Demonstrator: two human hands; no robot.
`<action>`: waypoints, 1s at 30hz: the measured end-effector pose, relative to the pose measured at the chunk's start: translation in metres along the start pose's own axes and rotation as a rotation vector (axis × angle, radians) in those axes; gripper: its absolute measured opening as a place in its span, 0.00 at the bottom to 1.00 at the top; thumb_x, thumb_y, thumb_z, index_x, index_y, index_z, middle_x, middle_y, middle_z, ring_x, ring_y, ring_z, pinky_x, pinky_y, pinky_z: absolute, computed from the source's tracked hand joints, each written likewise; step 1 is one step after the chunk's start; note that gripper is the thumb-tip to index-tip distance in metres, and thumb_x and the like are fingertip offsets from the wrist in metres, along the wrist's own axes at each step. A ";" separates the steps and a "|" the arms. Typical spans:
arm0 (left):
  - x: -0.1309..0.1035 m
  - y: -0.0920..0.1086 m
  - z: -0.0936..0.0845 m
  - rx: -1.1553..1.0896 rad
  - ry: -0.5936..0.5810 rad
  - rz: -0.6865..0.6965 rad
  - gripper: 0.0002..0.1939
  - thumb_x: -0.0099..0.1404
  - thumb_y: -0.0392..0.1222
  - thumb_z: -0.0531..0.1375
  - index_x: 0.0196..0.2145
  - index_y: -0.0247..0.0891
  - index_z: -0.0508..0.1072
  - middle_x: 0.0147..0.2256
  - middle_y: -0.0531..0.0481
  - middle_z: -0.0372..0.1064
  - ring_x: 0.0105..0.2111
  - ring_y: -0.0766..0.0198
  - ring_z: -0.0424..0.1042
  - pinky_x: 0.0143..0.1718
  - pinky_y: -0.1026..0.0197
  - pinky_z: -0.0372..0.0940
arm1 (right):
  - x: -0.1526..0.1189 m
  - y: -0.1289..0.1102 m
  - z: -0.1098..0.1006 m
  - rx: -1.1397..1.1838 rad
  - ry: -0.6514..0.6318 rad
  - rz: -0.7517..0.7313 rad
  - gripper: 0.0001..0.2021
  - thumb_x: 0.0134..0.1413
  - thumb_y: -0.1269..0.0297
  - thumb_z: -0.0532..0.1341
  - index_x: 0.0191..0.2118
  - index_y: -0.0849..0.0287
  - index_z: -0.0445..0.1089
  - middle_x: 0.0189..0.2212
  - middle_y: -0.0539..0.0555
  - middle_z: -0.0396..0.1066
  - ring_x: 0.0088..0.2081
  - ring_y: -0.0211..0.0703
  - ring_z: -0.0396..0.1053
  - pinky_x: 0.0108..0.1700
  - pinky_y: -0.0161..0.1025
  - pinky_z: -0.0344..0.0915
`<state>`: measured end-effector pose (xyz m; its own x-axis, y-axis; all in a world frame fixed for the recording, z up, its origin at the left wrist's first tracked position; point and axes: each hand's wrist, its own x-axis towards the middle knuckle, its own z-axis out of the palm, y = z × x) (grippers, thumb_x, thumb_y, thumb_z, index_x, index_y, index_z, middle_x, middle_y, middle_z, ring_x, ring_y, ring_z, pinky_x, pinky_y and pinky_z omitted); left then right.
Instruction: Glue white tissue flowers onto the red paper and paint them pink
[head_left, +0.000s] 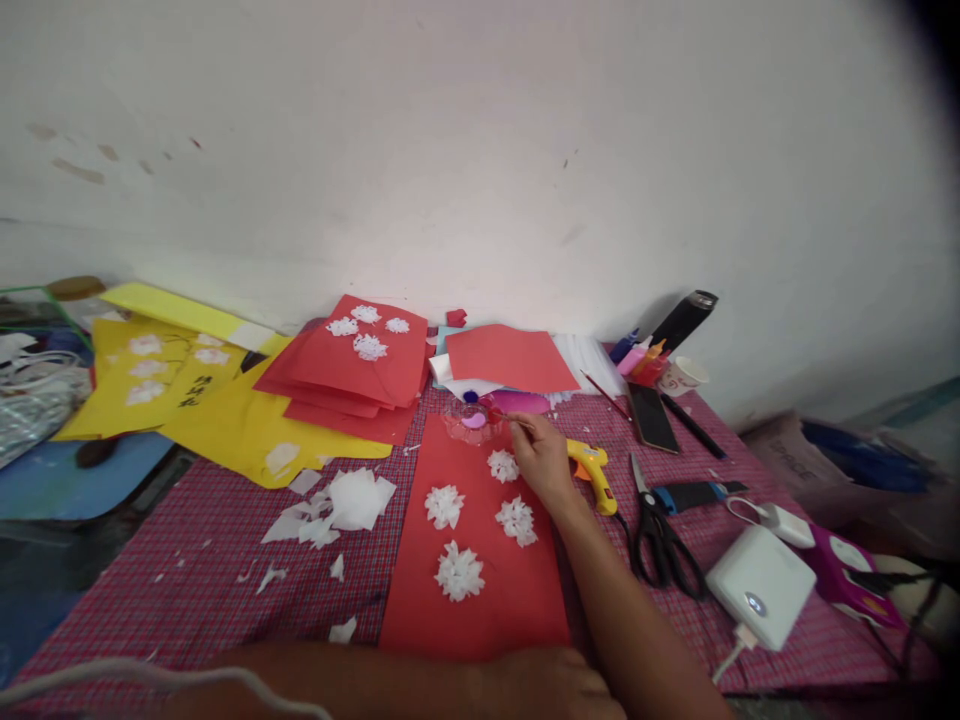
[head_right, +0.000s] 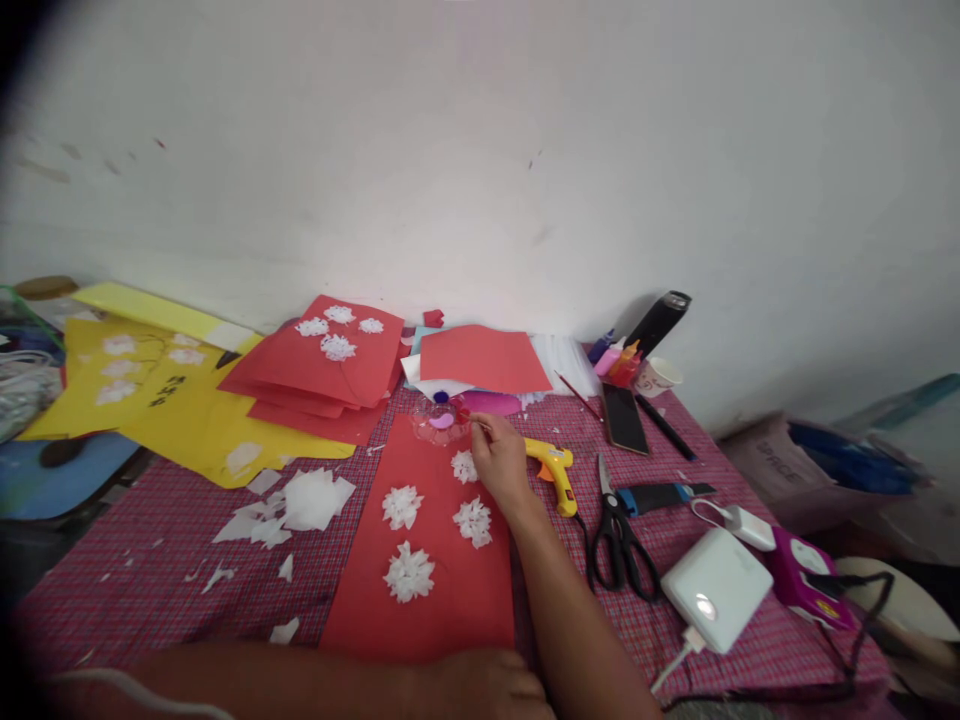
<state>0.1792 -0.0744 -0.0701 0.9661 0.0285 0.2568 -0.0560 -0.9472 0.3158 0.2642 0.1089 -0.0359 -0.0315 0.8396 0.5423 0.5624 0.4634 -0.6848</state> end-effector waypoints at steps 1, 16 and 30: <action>0.000 0.000 0.000 0.000 -0.001 -0.004 0.10 0.69 0.43 0.62 0.44 0.33 0.73 0.40 0.51 0.78 0.40 0.66 0.75 0.39 0.64 0.68 | 0.000 0.000 0.000 0.002 0.001 0.003 0.11 0.63 0.65 0.58 0.44 0.55 0.78 0.41 0.57 0.81 0.42 0.51 0.78 0.48 0.48 0.73; 0.001 0.003 -0.011 0.022 -0.008 -0.005 0.09 0.71 0.44 0.61 0.42 0.34 0.73 0.41 0.52 0.77 0.39 0.67 0.75 0.38 0.64 0.67 | 0.002 0.001 -0.002 0.005 0.007 0.046 0.10 0.63 0.64 0.58 0.43 0.56 0.77 0.39 0.57 0.80 0.41 0.50 0.77 0.45 0.47 0.72; -0.001 0.005 -0.009 0.056 0.039 -0.005 0.10 0.68 0.44 0.64 0.40 0.34 0.72 0.38 0.53 0.76 0.37 0.67 0.74 0.36 0.64 0.66 | 0.001 -0.002 0.001 0.058 -0.005 0.085 0.10 0.63 0.63 0.59 0.42 0.56 0.77 0.39 0.57 0.80 0.41 0.51 0.77 0.46 0.48 0.73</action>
<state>0.1762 -0.0759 -0.0606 0.9557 0.0449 0.2911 -0.0357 -0.9634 0.2658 0.2624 0.1091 -0.0341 0.0101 0.8780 0.4786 0.5148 0.4058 -0.7552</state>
